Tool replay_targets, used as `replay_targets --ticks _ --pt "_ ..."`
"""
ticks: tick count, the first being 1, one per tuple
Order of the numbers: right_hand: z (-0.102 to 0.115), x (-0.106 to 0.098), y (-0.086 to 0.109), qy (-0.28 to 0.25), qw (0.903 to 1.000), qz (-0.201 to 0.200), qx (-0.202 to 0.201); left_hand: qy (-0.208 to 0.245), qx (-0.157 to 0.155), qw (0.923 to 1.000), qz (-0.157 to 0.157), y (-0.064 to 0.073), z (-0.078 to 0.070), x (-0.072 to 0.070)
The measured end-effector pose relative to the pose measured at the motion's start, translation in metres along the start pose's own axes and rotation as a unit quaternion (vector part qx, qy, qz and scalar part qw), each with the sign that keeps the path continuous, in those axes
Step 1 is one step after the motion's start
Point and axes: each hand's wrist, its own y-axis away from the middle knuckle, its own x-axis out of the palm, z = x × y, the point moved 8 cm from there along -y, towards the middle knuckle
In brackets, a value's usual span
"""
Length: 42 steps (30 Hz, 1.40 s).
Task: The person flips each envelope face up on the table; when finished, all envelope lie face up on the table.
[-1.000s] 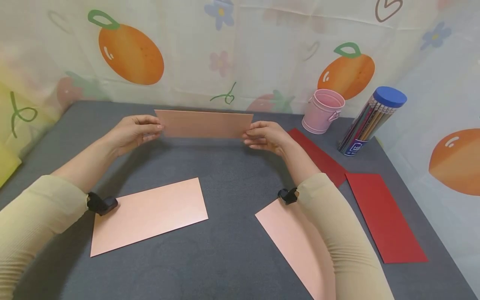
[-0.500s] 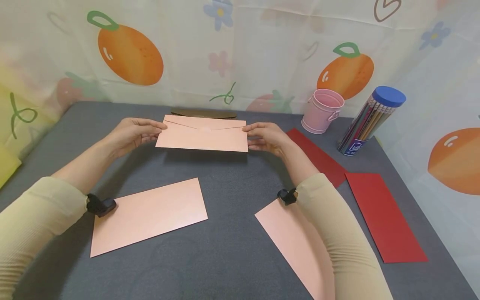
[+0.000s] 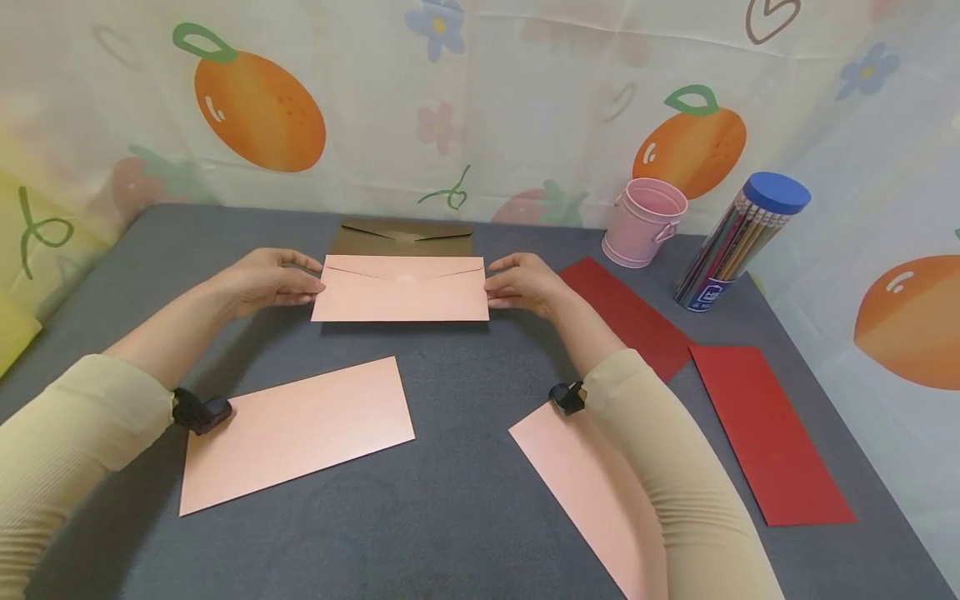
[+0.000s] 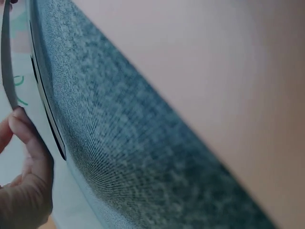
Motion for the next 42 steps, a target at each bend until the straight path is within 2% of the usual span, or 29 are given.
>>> replay_targets --ticks 3,6,14,27,34,42 --pt "0.000 0.005 0.000 0.005 0.9999 0.012 0.001 -0.015 -0.017 0.9997 0.000 0.000 0.004 -0.001" --pt "-0.001 0.010 -0.001 0.013 0.9997 0.022 0.001 -0.030 -0.019 0.9994 0.006 0.002 0.006 -0.001" --pt "-0.004 0.020 -0.001 0.032 0.9986 0.039 0.014 -0.082 0.008 0.9965 0.017 0.003 0.006 0.001" --pt "-0.006 0.024 0.002 0.049 0.9975 0.046 0.023 -0.148 0.019 0.9888 -0.007 0.001 0.001 0.001" --pt "-0.006 0.027 0.003 0.065 0.9964 0.043 0.033 -0.159 0.014 0.9870 -0.017 0.004 -0.002 0.003" --pt "-0.008 0.029 0.004 0.081 0.9951 0.047 0.032 -0.169 0.010 0.9854 -0.014 0.004 -0.002 0.005"
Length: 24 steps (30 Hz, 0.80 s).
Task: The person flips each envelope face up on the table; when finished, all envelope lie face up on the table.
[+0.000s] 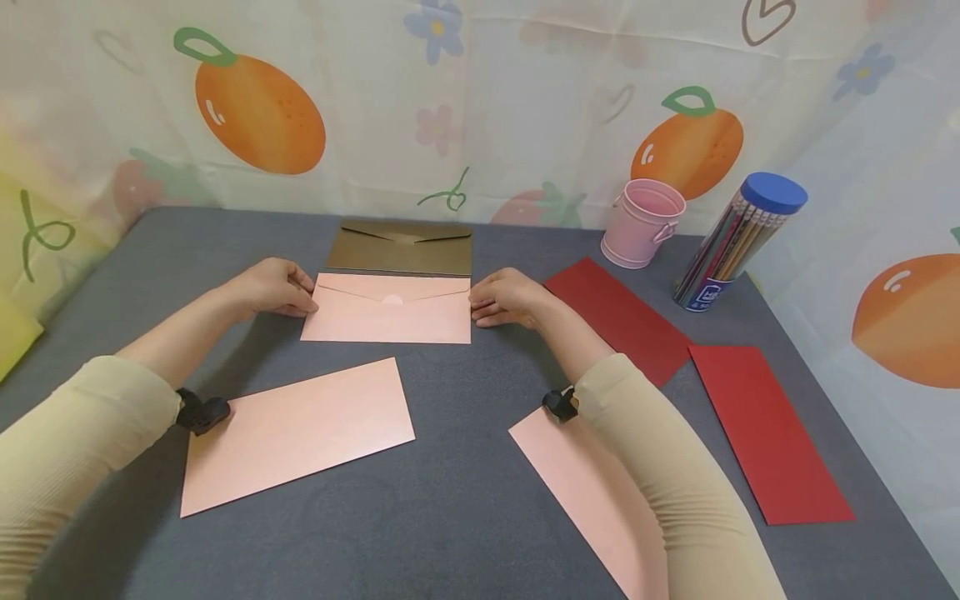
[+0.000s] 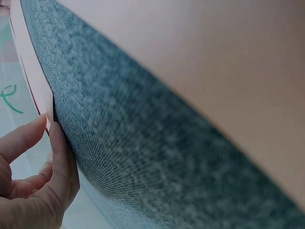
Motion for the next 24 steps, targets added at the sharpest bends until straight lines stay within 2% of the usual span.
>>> replay_targets --ticks 10,16,21,24 --pt "-0.002 0.002 0.001 0.008 0.9999 0.007 -0.004 -0.039 -0.004 0.9992 -0.012 -0.002 0.001 0.001" --pt "0.000 0.001 0.003 0.017 0.9997 -0.011 -0.017 -0.079 0.002 0.9967 -0.018 -0.002 -0.002 0.001" --pt "0.008 0.001 0.009 0.027 0.9982 -0.034 -0.041 -0.125 0.034 0.9907 -0.040 0.002 -0.014 -0.001" --pt "0.013 0.004 0.012 0.029 0.9978 -0.032 -0.050 -0.130 0.065 0.9883 -0.049 0.008 -0.028 0.003"
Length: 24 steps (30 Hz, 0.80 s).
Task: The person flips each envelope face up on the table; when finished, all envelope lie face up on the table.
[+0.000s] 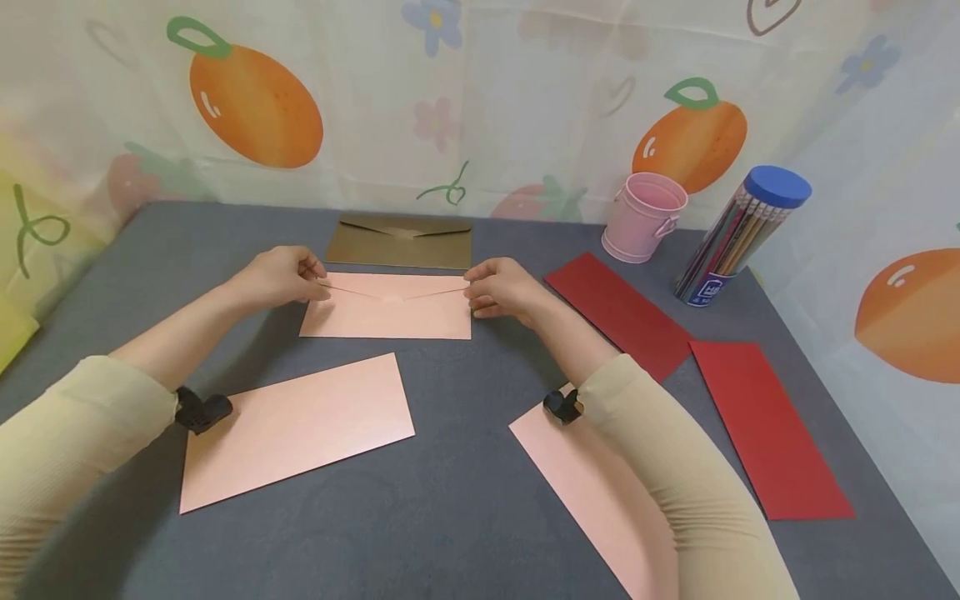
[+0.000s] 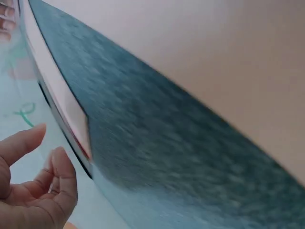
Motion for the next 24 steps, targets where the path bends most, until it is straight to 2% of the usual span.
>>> replay_targets --ticks 4,13,18,24 --pt "0.005 0.007 0.005 0.008 0.9997 0.019 -0.016 0.008 0.031 0.9995 0.008 0.006 -0.021 0.009" --pt "0.007 0.028 0.016 0.026 0.9969 0.066 -0.034 0.005 0.105 0.9915 0.077 0.028 -0.050 0.050" --pt "0.005 0.038 0.022 0.031 0.9953 0.086 -0.032 -0.030 0.115 0.9893 0.084 0.039 -0.057 0.061" --pt "0.002 0.055 0.031 0.021 0.9923 0.120 -0.022 -0.078 0.108 0.9876 0.083 0.053 -0.057 0.072"
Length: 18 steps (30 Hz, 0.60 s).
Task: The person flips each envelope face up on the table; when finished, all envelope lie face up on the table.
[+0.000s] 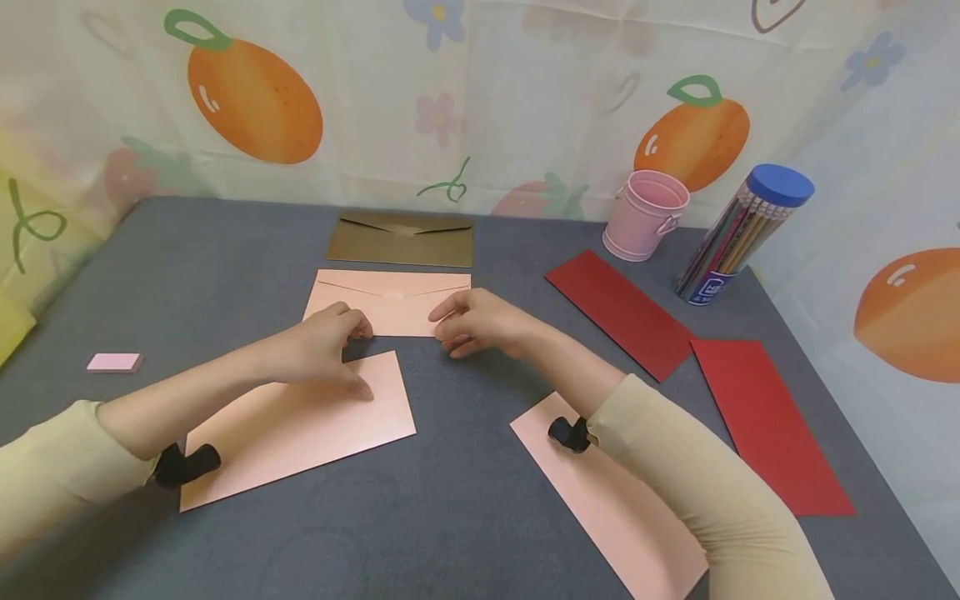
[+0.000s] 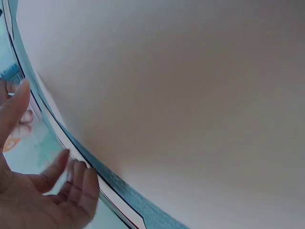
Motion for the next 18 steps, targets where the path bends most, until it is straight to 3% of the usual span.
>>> replay_targets --ticks 6,18 --pt "-0.003 0.022 0.007 -0.010 0.9993 0.031 0.016 -0.020 -0.025 0.9994 0.015 0.006 0.002 0.008" --pt "-0.011 0.043 0.010 -0.013 0.9979 0.055 0.032 -0.021 -0.020 0.9992 0.026 0.005 0.005 0.012"
